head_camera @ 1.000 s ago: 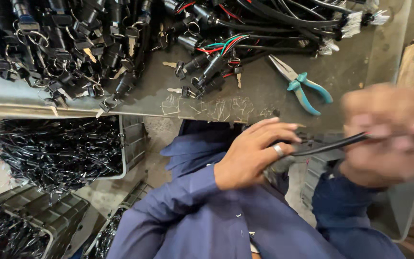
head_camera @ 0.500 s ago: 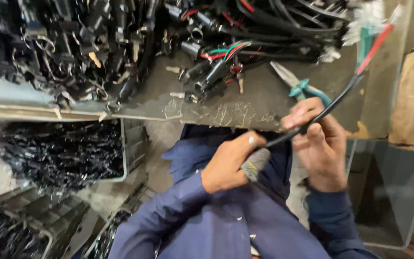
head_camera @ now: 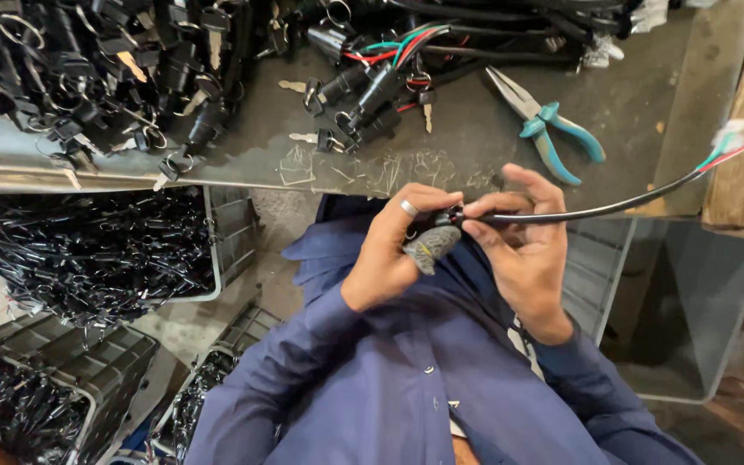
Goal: The person repeatedly picks up black wire harnesses with exposed red and green wires, secures them with small black plastic clips using pliers, and places the finished units on the workbench. The process is repeated continuously throughout the clip.
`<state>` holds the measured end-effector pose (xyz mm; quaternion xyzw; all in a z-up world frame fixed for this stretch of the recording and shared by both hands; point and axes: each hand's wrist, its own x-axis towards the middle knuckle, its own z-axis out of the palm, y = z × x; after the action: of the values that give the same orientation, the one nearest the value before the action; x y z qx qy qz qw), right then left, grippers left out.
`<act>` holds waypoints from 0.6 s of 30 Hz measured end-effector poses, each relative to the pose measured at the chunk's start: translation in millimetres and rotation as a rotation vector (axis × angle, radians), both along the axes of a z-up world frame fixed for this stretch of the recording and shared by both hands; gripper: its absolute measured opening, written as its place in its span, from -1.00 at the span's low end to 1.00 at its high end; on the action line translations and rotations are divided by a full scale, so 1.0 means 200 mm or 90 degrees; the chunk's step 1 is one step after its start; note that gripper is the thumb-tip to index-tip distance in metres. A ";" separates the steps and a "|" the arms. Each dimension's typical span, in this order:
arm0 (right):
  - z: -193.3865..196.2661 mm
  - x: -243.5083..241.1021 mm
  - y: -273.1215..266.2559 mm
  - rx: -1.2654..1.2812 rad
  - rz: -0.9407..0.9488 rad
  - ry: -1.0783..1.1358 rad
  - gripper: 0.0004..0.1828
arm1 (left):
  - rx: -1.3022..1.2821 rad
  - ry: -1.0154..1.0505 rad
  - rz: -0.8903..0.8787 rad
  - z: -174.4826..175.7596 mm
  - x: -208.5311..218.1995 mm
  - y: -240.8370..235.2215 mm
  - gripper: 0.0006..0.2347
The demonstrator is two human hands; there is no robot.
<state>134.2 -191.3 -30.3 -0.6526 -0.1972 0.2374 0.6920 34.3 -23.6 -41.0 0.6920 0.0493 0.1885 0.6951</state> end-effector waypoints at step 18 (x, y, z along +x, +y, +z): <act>0.15 0.14 -0.05 -0.150 0.139 0.131 -0.25 | 0.284 0.012 -0.056 0.07 -0.04 -0.06 -0.38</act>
<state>162.0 -200.4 -0.9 -0.6760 -0.1659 0.3984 0.5974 27.2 -34.7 -26.9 0.8319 -0.0175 0.1580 0.5317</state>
